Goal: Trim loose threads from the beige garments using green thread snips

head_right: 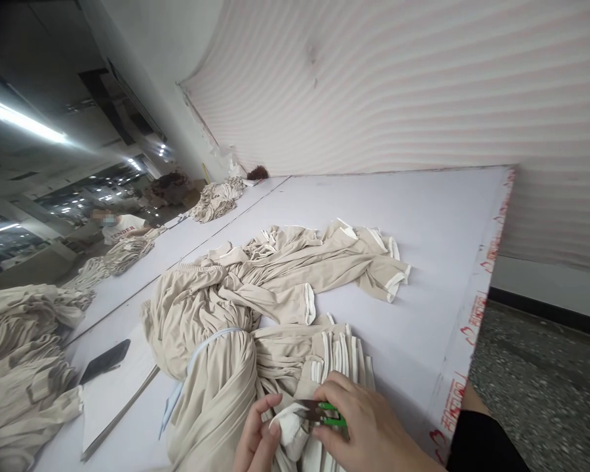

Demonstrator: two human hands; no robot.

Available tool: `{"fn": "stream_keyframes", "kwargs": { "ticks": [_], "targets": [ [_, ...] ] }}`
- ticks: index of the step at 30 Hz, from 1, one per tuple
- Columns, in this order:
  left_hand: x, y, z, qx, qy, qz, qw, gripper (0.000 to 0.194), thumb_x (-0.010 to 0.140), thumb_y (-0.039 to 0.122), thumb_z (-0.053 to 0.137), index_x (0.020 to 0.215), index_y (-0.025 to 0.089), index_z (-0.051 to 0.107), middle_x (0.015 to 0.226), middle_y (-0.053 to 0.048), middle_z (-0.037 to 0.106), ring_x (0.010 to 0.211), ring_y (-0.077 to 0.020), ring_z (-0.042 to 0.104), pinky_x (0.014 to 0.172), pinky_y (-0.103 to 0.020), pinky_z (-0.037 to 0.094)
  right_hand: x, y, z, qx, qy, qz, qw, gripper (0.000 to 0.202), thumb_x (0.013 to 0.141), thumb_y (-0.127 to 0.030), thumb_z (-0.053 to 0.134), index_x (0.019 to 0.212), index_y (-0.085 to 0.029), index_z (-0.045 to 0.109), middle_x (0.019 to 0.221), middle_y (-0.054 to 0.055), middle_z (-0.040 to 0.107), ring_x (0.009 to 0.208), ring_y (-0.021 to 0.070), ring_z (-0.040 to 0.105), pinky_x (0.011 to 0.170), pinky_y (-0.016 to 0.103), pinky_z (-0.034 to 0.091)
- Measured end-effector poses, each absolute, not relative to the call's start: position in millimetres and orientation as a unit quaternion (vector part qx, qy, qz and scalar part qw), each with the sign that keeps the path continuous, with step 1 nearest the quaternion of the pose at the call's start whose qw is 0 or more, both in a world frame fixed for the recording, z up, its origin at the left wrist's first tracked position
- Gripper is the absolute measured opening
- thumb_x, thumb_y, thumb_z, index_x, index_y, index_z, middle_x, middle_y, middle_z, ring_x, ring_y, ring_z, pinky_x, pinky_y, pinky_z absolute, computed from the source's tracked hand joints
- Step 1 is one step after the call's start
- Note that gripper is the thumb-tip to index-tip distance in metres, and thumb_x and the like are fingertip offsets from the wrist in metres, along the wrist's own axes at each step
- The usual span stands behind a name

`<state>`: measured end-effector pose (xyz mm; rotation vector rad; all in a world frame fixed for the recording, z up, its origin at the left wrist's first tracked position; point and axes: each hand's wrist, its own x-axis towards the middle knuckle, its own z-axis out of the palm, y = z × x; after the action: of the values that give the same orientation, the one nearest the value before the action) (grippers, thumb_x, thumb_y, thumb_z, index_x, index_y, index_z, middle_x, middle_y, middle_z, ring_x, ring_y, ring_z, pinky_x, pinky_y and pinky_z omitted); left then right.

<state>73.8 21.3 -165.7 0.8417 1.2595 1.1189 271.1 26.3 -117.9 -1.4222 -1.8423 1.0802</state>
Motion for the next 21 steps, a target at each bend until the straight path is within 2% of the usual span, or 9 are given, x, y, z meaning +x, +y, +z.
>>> {"fn": "stream_keyframes", "kwargs": {
  "ticks": [6, 10, 13, 16, 21],
  "targets": [
    [65, 32, -150, 0.318, 0.535, 0.433, 0.652, 0.055, 0.062, 0.055, 0.077, 0.103, 0.022, 0.06, 0.065, 0.001, 0.065, 0.061, -0.0167, 0.055, 0.065, -0.025, 0.036, 277, 24, -117, -0.515, -0.721, 0.366, 0.284, 0.019, 0.092, -0.029, 0.053, 0.104, -0.029, 0.068, 0.095, 0.002, 0.066, 0.087, 0.0205, 0.062, 0.073, 0.03, 0.045],
    [61, 37, -145, 0.29, 0.521, 0.416, 0.687, 0.058, 0.057, 0.051, 0.081, 0.103, 0.022, 0.06, 0.069, 0.001, 0.066, 0.064, -0.016, 0.057, 0.068, -0.025, 0.037, 275, 25, -125, -0.513, -0.724, 0.351, 0.299, 0.023, 0.088, -0.027, 0.061, 0.109, -0.032, 0.068, 0.101, 0.001, 0.067, 0.093, 0.0206, 0.062, 0.08, 0.031, 0.045],
    [59, 40, -145, 0.282, 0.514, 0.4, 0.705, 0.063, 0.057, 0.05, 0.082, 0.108, 0.021, 0.058, 0.071, 0.001, 0.067, 0.063, -0.0149, 0.056, 0.067, -0.025, 0.036, 274, 26, -126, -0.5, -0.707, 0.391, 0.312, 0.021, 0.086, -0.026, 0.064, 0.105, -0.031, 0.07, 0.102, 0.0, 0.068, 0.093, 0.0185, 0.062, 0.078, 0.027, 0.046],
    [58, 41, -147, 0.287, 0.509, 0.389, 0.712, 0.067, 0.056, 0.051, 0.082, 0.11, 0.02, 0.058, 0.07, 0.0, 0.066, 0.063, -0.0142, 0.055, 0.066, -0.024, 0.035, 272, 30, -126, -0.478, -0.7, 0.419, 0.326, 0.016, 0.087, -0.024, 0.063, 0.099, -0.028, 0.072, 0.094, -0.001, 0.068, 0.085, 0.0162, 0.064, 0.074, 0.025, 0.046],
    [57, 41, -153, 0.315, 0.513, 0.404, 0.689, 0.063, 0.058, 0.054, 0.082, 0.107, 0.02, 0.061, 0.071, -0.001, 0.067, 0.062, -0.013, 0.055, 0.065, -0.024, 0.035, 273, 32, -124, -0.48, -0.701, 0.419, 0.321, 0.015, 0.087, -0.024, 0.062, 0.097, -0.028, 0.073, 0.093, -0.001, 0.069, 0.082, 0.0162, 0.064, 0.074, 0.026, 0.047]
  ]
}}
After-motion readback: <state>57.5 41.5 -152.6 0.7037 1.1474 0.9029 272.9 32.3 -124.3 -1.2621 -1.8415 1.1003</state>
